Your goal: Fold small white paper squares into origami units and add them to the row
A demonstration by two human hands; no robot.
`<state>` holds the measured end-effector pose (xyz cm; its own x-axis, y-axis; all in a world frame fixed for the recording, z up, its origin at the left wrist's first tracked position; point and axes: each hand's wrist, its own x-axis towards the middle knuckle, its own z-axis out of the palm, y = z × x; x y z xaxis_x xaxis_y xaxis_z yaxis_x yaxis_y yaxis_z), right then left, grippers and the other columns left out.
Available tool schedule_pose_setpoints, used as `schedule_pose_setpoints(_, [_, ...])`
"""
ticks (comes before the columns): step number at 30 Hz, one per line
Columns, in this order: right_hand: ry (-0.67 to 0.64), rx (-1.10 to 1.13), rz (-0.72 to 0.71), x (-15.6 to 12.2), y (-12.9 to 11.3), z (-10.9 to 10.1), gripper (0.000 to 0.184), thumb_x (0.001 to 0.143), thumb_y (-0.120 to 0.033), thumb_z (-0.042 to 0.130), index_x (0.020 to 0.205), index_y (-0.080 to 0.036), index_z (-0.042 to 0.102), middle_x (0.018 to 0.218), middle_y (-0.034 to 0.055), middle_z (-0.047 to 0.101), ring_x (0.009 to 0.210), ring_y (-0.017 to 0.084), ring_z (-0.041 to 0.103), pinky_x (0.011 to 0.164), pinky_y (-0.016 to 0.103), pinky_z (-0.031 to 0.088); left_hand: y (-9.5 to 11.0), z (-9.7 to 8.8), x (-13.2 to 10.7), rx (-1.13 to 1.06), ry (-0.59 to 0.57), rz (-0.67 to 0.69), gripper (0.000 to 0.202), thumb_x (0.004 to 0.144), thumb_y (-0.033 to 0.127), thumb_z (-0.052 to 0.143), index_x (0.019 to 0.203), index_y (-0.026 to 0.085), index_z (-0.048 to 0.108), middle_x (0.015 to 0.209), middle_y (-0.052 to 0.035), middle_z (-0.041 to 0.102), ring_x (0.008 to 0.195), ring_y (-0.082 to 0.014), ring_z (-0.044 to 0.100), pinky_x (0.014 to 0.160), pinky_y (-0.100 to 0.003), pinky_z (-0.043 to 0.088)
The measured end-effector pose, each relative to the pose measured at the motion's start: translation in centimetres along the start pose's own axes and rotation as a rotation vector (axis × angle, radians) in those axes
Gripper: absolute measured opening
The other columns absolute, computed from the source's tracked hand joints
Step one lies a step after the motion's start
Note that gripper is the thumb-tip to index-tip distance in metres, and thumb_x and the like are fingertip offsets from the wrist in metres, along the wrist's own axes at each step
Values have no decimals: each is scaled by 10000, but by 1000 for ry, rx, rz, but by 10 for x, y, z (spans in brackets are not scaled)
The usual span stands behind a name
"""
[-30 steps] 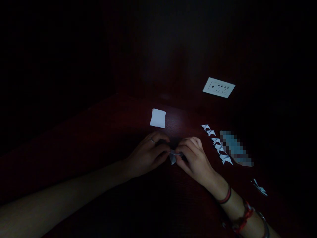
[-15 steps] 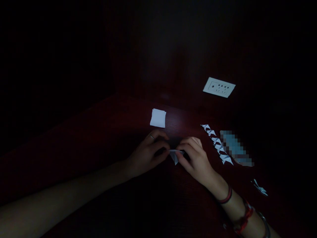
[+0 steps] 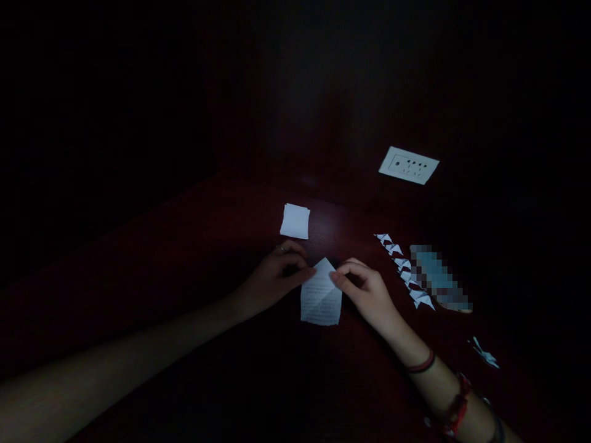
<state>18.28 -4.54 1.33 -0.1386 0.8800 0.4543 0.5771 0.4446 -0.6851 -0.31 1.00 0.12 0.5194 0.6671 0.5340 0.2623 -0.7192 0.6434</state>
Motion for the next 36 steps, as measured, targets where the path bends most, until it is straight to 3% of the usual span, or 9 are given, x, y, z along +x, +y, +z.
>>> schedule_pose_setpoints(4, [-142, -213, 41, -3, 10, 3, 99, 753, -187, 571, 655, -169, 581, 705, 5, 548, 662, 124, 530, 612, 257, 424, -14, 5, -5, 201, -75, -23, 174, 758, 240, 580, 608, 154, 571, 908, -26, 471, 867, -177, 497, 745, -347, 440])
schedule_pose_setpoints(6, [-168, -301, 13, -4, 13, 3, 18, 731, -177, 599, 749, -175, 599, 770, 19, 552, 728, 143, 534, 655, 286, 429, -20, 7, -7, 293, -101, -4, 143, 740, 247, 601, 634, 156, 574, 951, -35, 460, 903, -197, 478, 767, -375, 427])
schedule_pose_setpoints(8, [-162, -375, -40, -6, 14, 1, 190, 725, -172, 609, 913, -196, 593, 866, 38, 546, 826, 167, 522, 709, 327, 426, -22, 7, -8, 372, -106, 28, 88, 728, 241, 613, 758, 164, 582, 1004, -48, 450, 944, -214, 455, 779, -389, 418])
schedule_pose_setpoints(10, [-189, -433, -105, -7, 12, -1, 299, 736, -165, 599, 1026, -231, 569, 943, 49, 531, 898, 182, 497, 746, 353, 411, -20, 5, -7, 432, -120, 92, 164, 736, 200, 600, 897, 181, 571, 1072, -59, 442, 1011, -229, 422, 808, -397, 399])
schedule_pose_setpoints(14, [-334, -474, -167, -8, 8, -5, 257, 797, -198, 526, 1036, -271, 586, 997, 41, 526, 948, 191, 464, 793, 380, 377, -14, 0, -5, 478, -285, 277, 219, 802, 129, 507, 977, 243, 573, 1125, -13, 492, 1102, -205, 386, 895, -384, 327])
schedule_pose_setpoints(17, [-358, -489, -136, -8, 6, -6, 235, 842, -215, 454, 1027, -252, 594, 994, 41, 540, 949, 185, 463, 810, 379, 364, -12, -4, -5, 513, -393, 309, 214, 828, 203, 503, 1029, 252, 561, 1033, 8, 568, 1062, -185, 434, 893, -355, 322])
schedule_pose_setpoints(24, [-261, -419, -89, -4, 0, -11, 254, 822, -315, 500, 1036, -210, 588, 1002, 49, 550, 955, 176, 483, 836, 350, 371, 1, -6, -10, 739, -393, 274, 222, 839, 235, 489, 1044, 202, 566, 1015, -54, 564, 966, -218, 493, 838, -368, 346])
schedule_pose_setpoints(30, [-294, -304, -34, -2, -6, -16, 320, 803, -359, 518, 1091, -223, 558, 1014, 51, 542, 944, 170, 501, 817, 327, 407, 0, -4, -17, 736, -356, 261, 253, 838, 263, 496, 1061, 151, 540, 1115, -67, 546, 1120, -246, 406, 913, -385, 303])
schedule_pose_setpoints(36, [-324, -516, -52, -7, 7, -12, 233, 788, -232, 549, 1011, -265, 610, 1026, 40, 532, 981, 197, 470, 850, 400, 361, -2, -4, -17, 722, -349, 274, 275, 837, 320, 503, 1038, 141, 563, 1066, -107, 556, 1034, -257, 481, 863, -392, 361])
